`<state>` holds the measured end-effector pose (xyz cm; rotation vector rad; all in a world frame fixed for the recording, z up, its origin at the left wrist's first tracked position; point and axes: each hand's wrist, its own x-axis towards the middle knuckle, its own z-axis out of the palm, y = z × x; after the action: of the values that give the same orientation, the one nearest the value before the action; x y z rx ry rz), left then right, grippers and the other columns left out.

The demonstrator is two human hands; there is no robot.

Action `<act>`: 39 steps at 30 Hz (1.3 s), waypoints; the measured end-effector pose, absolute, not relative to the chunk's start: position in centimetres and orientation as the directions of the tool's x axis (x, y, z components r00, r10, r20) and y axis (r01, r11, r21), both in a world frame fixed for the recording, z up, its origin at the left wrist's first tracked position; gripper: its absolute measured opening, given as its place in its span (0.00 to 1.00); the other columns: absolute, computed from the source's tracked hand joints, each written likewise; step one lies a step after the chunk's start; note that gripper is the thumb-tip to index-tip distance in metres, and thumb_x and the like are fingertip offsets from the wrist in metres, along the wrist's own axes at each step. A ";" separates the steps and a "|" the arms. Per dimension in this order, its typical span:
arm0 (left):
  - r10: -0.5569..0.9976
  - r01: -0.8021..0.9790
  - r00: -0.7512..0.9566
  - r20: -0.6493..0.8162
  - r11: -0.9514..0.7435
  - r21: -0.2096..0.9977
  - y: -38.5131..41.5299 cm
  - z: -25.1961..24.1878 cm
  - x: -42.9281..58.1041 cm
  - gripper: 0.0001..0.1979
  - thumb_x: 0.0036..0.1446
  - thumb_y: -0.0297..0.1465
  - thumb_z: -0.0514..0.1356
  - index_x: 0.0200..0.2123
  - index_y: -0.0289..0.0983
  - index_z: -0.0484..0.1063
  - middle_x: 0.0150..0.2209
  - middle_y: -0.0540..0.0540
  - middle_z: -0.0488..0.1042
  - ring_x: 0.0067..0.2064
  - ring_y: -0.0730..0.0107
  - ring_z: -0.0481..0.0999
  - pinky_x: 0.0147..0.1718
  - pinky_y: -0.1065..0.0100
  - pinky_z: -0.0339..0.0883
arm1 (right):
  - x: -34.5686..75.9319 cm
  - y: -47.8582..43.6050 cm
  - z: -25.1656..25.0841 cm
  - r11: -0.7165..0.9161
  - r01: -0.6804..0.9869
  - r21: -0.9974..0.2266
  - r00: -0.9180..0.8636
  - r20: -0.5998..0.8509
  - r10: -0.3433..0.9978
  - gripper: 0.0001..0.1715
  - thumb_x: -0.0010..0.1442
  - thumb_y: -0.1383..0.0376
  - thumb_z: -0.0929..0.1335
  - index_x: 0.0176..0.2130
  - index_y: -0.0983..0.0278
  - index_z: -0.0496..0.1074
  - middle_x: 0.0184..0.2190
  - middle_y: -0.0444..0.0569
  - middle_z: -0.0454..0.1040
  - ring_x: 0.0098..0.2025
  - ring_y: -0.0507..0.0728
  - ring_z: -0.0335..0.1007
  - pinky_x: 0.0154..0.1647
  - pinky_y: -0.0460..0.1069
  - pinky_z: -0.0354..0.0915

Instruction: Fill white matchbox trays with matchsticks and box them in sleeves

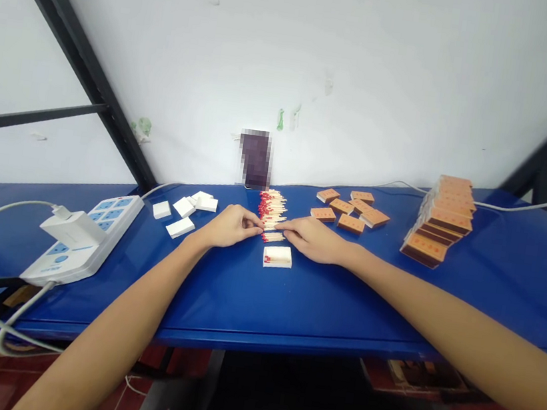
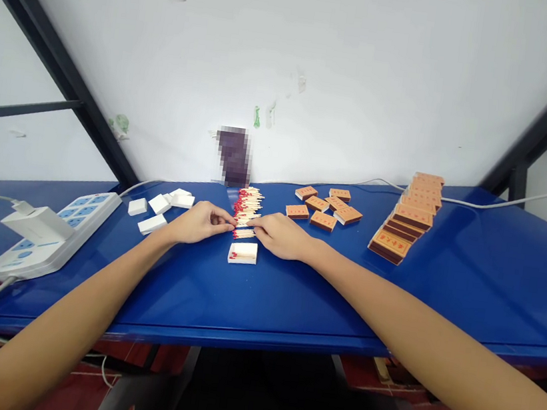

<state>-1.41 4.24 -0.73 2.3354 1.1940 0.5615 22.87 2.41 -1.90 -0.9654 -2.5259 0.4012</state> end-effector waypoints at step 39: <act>0.692 0.686 0.713 0.114 -0.722 0.086 1.8 0.6 -0.2 0.18 0.67 0.45 0.48 0.39 0.39 0.70 0.32 0.45 0.74 0.33 0.64 0.72 0.29 0.68 0.55 | 22.3 1.9 -1.5 0.669 0.643 -0.373 -0.622 0.255 0.740 0.14 0.65 0.61 0.65 0.39 0.64 0.79 0.23 0.44 0.71 0.23 0.49 0.59 0.27 0.45 0.50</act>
<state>-0.18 1.78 0.62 2.8726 1.1558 0.2147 22.30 1.89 -1.52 -1.0860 -2.4975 0.3455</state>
